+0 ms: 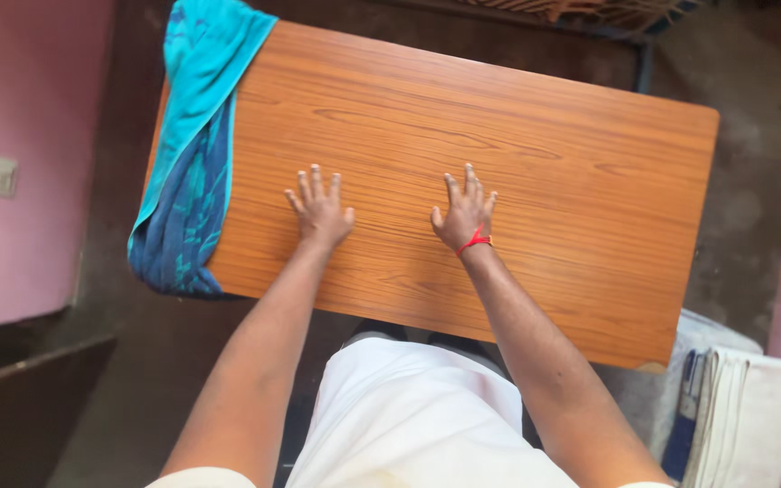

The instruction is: The person folds a blue towel on a wooden table. They spread it out, smooth it, fold it in half lengthwise, then fold it again into a compact rectangle. The folded towel is placed on top of a stack of other folded towels.

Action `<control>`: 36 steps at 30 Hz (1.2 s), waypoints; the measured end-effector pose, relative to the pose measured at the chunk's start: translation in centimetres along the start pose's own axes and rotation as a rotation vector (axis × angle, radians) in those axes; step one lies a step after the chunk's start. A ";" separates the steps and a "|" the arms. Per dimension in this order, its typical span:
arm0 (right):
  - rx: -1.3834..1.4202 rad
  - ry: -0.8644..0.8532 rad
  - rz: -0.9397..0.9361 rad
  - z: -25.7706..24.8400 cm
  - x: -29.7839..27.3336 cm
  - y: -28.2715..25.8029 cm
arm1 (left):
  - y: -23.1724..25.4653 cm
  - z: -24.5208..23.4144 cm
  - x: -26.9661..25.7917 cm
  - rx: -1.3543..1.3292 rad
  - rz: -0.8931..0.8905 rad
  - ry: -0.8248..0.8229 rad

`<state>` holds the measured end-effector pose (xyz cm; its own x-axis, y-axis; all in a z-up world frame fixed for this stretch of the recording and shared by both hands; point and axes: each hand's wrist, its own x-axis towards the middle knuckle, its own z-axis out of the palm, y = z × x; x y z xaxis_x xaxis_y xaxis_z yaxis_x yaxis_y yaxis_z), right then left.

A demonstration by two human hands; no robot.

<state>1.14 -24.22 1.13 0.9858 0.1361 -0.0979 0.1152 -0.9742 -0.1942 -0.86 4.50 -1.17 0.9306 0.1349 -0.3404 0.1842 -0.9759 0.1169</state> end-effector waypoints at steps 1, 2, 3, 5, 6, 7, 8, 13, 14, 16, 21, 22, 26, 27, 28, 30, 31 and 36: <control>-0.010 -0.011 -0.046 0.1 0.7 -1.5 | -2.4 0.3 0.2 -0.031 -0.040 0.051; -0.020 -0.023 -0.091 0.3 1.2 -2.9 | -4.7 0.6 0.5 -0.061 -0.081 0.101; -0.034 -0.035 -0.130 0.2 1.6 -4.0 | -6.7 1.0 0.8 -0.093 -0.116 0.149; -0.019 -0.071 -0.196 0.0 3.0 -6.3 | -11.2 1.5 1.4 -0.158 -0.150 0.313; -0.012 -0.089 -0.229 -0.3 3.6 -7.2 | -13.2 1.6 1.8 -0.189 -0.170 0.398; -0.006 -0.091 -0.264 -0.5 4.3 -8.3 | -15.2 1.6 2.4 -0.197 -0.213 0.445; 0.000 -0.093 -0.300 -0.7 4.9 -9.2 | -17.1 1.4 3.0 -0.204 -0.257 0.491; 0.024 -0.174 -0.382 -1.4 5.9 -11.8 | -25.2 0.4 4.4 -0.338 -0.354 0.629; 0.056 -0.174 -0.399 -1.4 5.9 -12.1 | -26.7 0.1 4.8 -0.381 -0.394 0.607; 0.087 -0.205 -0.390 -1.3 6.0 -12.3 | -28.3 -0.1 5.9 -0.406 -0.446 0.524; 0.041 -0.298 -0.328 -1.6 5.0 -11.7 | -29.1 0.5 9.3 -0.318 -0.542 0.219; 0.034 -0.302 -0.315 -1.8 5.0 -11.5 | -29.0 0.3 10.2 -0.290 -0.563 0.234; 0.008 -0.355 -0.242 -2.1 4.2 -9.8 | -28.7 -0.1 11.0 -0.249 -0.588 0.249; 0.002 -0.374 -0.226 -2.3 4.0 -9.3 | -28.6 -0.3 10.7 -0.257 -0.586 0.248; -0.001 -0.374 -0.222 -2.3 3.9 -8.9 | -28.5 -0.4 10.3 -0.269 -0.569 0.240; -0.006 -0.377 -0.217 -2.2 3.7 -8.2 | -28.2 -0.5 9.4 -0.291 -0.540 0.223; 0.011 -0.371 -0.218 -2.0 3.5 -7.9 | -27.9 -0.5 9.0 -0.310 -0.509 0.223; 0.185 -0.342 -0.255 -1.3 2.0 -6.5 | -22.8 0.5 8.1 -0.359 -0.321 0.194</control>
<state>2.50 -17.82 3.49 0.8287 0.4490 -0.3343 0.2947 -0.8577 -0.4213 2.35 27.79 -7.06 0.8447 0.4800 -0.2367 0.5351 -0.7646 0.3593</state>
